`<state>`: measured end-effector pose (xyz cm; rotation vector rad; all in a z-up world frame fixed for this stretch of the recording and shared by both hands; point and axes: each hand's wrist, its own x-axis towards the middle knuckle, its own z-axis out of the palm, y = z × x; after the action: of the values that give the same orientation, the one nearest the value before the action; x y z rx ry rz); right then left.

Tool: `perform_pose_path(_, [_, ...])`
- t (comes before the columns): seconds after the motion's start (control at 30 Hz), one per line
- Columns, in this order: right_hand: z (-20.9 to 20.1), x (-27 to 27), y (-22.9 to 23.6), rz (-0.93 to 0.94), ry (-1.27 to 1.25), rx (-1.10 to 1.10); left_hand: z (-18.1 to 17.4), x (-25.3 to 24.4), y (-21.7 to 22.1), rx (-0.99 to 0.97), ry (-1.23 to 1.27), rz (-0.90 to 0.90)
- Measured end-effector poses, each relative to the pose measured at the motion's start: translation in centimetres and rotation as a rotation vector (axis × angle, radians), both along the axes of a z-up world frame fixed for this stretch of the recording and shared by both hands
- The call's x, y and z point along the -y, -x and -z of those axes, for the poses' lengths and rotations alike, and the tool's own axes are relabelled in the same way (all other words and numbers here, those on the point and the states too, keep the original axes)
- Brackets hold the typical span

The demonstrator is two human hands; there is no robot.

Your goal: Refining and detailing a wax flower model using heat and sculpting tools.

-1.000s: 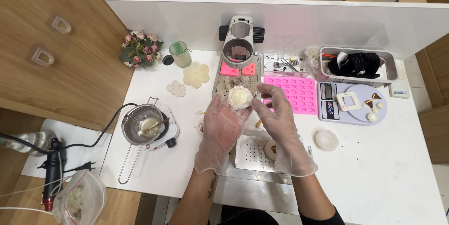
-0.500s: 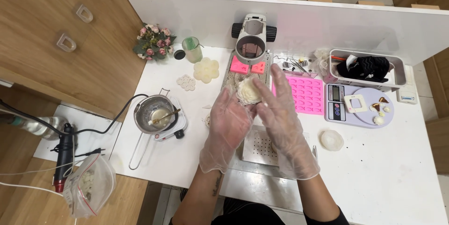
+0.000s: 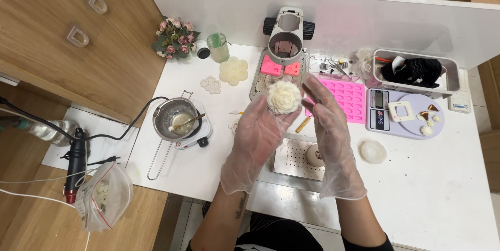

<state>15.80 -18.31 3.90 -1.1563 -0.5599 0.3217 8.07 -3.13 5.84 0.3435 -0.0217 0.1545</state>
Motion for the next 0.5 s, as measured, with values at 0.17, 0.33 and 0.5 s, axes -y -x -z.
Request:
perform_pose_path(0.17, [-2.0, 0.4, 1.8, -0.014, -0.07, 0.014, -1.4, 1.0, 0.8, -0.012, -0.055, 0.017])
perform_pose_path(0.33, [-1.8, 4.6, 0.3, 0.127, -0.138, 0.041, -3.9, 1.3, 3.2, -0.1, -0.011, 0.004])
perform_pose_path(0.5, [-0.9, 8.8, -0.3, 0.426, -0.098, -0.122, -6.8, 2.6, 6.8, -0.072, 0.323, 0.141])
